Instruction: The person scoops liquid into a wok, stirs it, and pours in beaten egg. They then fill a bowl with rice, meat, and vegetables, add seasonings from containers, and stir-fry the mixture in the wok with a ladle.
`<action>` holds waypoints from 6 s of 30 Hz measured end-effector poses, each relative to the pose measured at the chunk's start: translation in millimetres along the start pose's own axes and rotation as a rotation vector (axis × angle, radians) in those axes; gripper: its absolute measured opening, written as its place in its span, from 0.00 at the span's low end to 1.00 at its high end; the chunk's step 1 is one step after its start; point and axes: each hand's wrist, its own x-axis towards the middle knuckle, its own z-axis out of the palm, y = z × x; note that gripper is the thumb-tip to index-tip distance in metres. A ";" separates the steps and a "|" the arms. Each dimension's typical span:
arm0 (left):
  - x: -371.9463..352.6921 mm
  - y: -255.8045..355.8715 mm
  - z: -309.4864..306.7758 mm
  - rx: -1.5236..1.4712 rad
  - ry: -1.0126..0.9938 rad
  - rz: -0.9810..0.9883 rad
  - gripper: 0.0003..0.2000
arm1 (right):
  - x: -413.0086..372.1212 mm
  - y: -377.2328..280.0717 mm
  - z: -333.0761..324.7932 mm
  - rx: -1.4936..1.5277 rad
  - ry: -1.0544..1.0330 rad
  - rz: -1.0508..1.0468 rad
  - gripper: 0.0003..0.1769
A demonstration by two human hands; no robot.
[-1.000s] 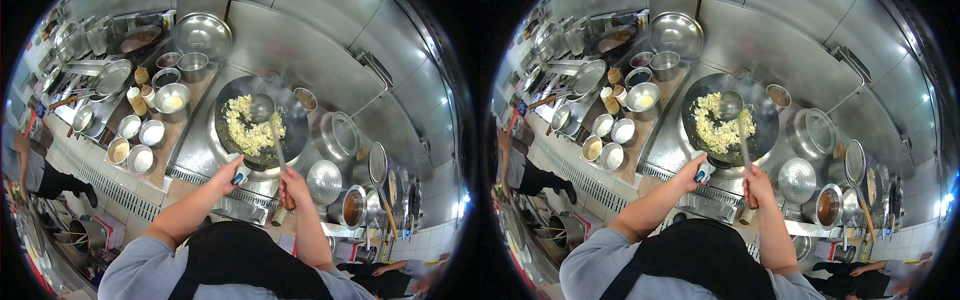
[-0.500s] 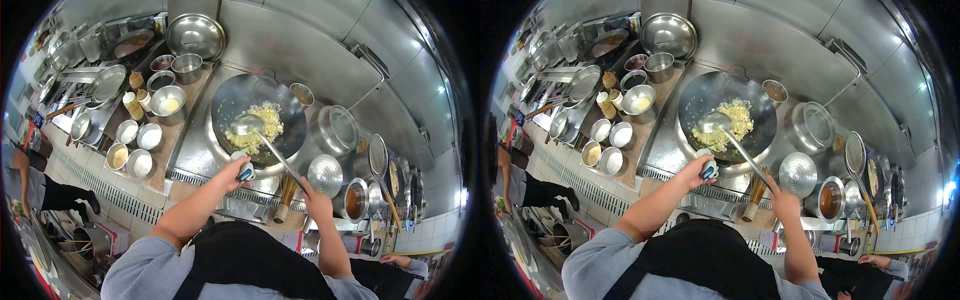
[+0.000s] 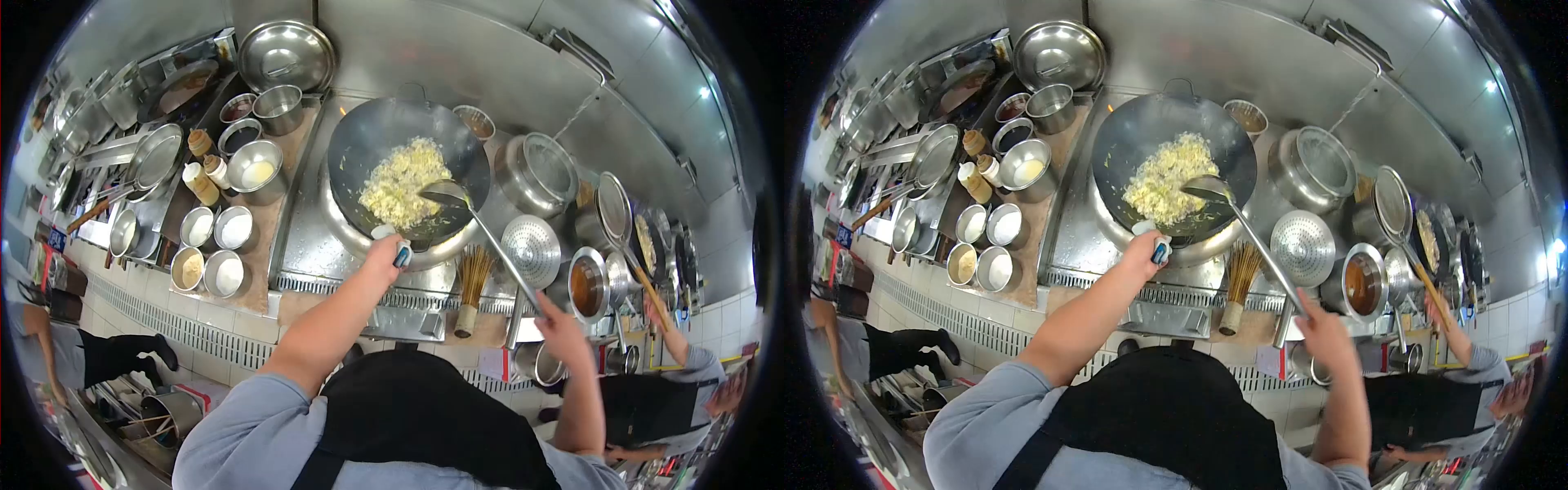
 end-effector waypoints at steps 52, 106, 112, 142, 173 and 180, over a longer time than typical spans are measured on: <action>-89.4 -17.1 -86.0 0.362 0.096 -0.066 0.05 | 20.3 -97.8 42.2 -0.312 0.121 -0.128 0.26; -101.5 6.8 -41.4 -0.011 -0.238 -0.085 0.21 | 87.8 -93.6 85.1 1.262 -0.509 0.283 0.20; -94.4 10.3 -34.0 0.096 -0.096 0.018 0.17 | 45.0 -67.2 48.8 0.961 -0.275 0.207 0.10; -61.0 15.7 1.7 0.040 -0.086 -0.063 0.13 | 40.4 1.5 75.1 0.497 0.012 -0.004 0.28; -8.0 23.9 -3.0 0.058 -0.044 -0.075 0.09 | 39.8 -16.7 81.3 -0.057 0.145 -0.114 0.28; -138.8 0.5 9.1 -0.137 0.034 -0.100 0.01 | -44.2 -20.4 -50.2 0.090 -0.243 0.061 0.29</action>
